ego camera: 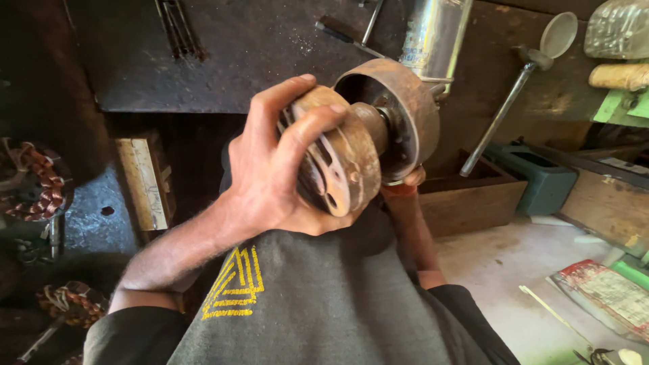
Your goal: The person disassembles a cylindrical motor housing using a T-handle wrench, removes a pin, separates the housing halves, and reassembles the rotor and stator components. They rotate the rotor to check alignment and fit.
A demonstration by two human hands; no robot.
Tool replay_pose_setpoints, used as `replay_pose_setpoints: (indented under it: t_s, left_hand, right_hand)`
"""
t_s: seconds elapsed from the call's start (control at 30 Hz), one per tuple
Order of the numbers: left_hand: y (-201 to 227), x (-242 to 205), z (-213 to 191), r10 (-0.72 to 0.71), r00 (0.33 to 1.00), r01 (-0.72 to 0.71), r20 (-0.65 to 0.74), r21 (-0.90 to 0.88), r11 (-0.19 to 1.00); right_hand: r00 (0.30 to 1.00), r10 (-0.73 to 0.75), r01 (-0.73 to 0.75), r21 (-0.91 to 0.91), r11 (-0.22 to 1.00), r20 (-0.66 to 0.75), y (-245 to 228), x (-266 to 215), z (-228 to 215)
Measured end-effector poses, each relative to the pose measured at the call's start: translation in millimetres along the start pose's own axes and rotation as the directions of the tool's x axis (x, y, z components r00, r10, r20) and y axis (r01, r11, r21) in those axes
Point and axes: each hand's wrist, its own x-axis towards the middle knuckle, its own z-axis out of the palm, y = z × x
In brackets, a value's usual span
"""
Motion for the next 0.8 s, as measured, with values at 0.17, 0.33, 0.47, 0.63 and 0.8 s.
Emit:
replay_pose_setpoints:
  t_s: [0.17, 0.33, 0.47, 0.63, 0.8]
  left_hand:
    - [1, -2, 6, -0.021, 1.0, 0.021, 0.001, -0.004, 1.0]
    - [4, -2, 13, -0.094, 0.995, 0.094, -0.014, -0.018, 0.995]
    - [4, -3, 18, -0.102, 0.995, 0.103, -0.019, 0.042, 0.994]
    - [5, -9, 25, -0.074, 0.995, 0.076, -0.061, 0.025, 0.997]
    - [-20, -2, 27, -0.122, 0.992, 0.123, 0.025, -0.333, 0.935]
  right_hand:
    - [1.0, 0.002, -0.002, 0.005, 1.0, 0.002, 2, 0, 0]
    - [1.0, -0.006, 0.006, 0.01, 1.0, -0.002, 2, 1, -2]
    - [1.0, -0.009, 0.01, 0.004, 1.0, -0.01, 4, 2, -4]
    - [0.999, -0.032, 0.032, -0.027, 0.999, -0.004, 0, 9, -5]
    - [0.991, -0.117, 0.129, -0.208, 0.97, 0.071, -21, 22, 7]
